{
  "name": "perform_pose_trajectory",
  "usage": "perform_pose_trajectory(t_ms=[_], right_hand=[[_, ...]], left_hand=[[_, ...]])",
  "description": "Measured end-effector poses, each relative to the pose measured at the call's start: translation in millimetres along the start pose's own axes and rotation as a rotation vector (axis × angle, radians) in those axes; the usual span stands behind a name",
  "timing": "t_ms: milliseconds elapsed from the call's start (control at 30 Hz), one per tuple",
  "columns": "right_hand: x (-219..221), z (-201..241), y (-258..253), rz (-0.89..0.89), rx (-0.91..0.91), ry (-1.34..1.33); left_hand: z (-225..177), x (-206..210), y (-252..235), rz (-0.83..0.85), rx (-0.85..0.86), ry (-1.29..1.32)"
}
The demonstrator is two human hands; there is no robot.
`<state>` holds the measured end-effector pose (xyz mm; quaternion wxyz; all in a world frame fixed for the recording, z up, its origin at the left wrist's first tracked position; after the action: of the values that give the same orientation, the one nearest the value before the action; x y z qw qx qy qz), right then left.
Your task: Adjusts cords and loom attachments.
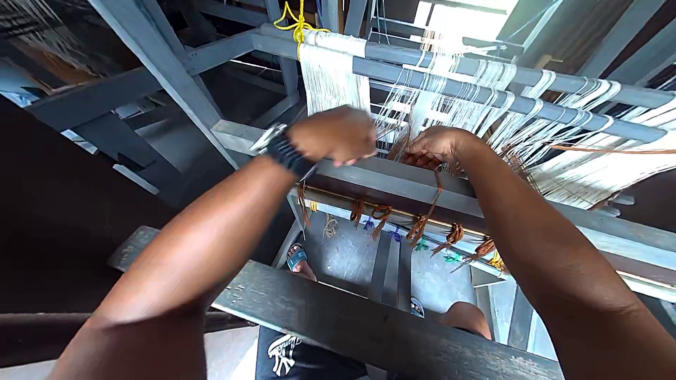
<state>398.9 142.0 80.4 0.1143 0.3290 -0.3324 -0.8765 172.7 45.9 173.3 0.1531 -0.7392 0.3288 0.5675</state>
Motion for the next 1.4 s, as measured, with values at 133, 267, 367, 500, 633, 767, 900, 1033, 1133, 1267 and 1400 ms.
perform_pose_trajectory(t_ms=[133,267,367,500,633,767,900,1033,1133,1267,1400], right_hand=[[2.9,-0.3,-1.0,-0.004,-0.035,0.045],[3.7,-0.9,-6.2,-0.026,-0.037,0.132],[3.3,-0.5,-8.9,-0.011,-0.033,0.166],[4.8,4.7,-5.6,-0.017,-0.028,0.163],[5.0,7.5,-6.8,-0.005,-0.042,0.18],[4.2,7.5,-9.8,0.005,-0.049,0.177],[2.9,7.9,-9.1,0.013,-0.052,0.178],[0.8,7.1,-10.4,0.026,-0.054,0.162],[-0.7,5.9,-10.6,0.033,-0.06,0.176],[-2.3,3.6,-10.8,0.021,-0.046,0.198],[-1.2,1.6,-6.9,0.002,-0.019,0.196]], left_hand=[[2.8,-4.7,-103.5,-0.017,0.061,0.002],[13.2,5.2,-168.8,0.034,-0.062,-0.038],[12.5,7.4,-182.2,0.072,-0.097,-0.107],[34.1,14.6,-194.6,0.03,-0.099,0.041],[50.9,22.4,-202.2,-0.029,-0.044,0.159],[54.6,21.4,-202.1,-0.034,-0.034,0.145],[54.9,20.2,-204.5,-0.055,-0.018,0.119],[56.5,17.3,-206.3,-0.066,-0.005,0.1],[60.4,17.2,-205.6,-0.055,-0.006,0.103],[61.1,15.7,-201.5,-0.056,-0.04,0.097],[61.0,15.0,-197.7,-0.045,-0.091,0.073]])
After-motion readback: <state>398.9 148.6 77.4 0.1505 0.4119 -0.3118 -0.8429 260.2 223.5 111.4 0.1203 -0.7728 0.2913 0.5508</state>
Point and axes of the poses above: each hand's wrist, its own y-axis away from the middle knuckle, its own x-axis out of the palm, z = x × y, the point moved 3 cm from there along -y, towards the middle knuckle, and after that the axes turned 13 degrees about x, right-handed, at the moved point
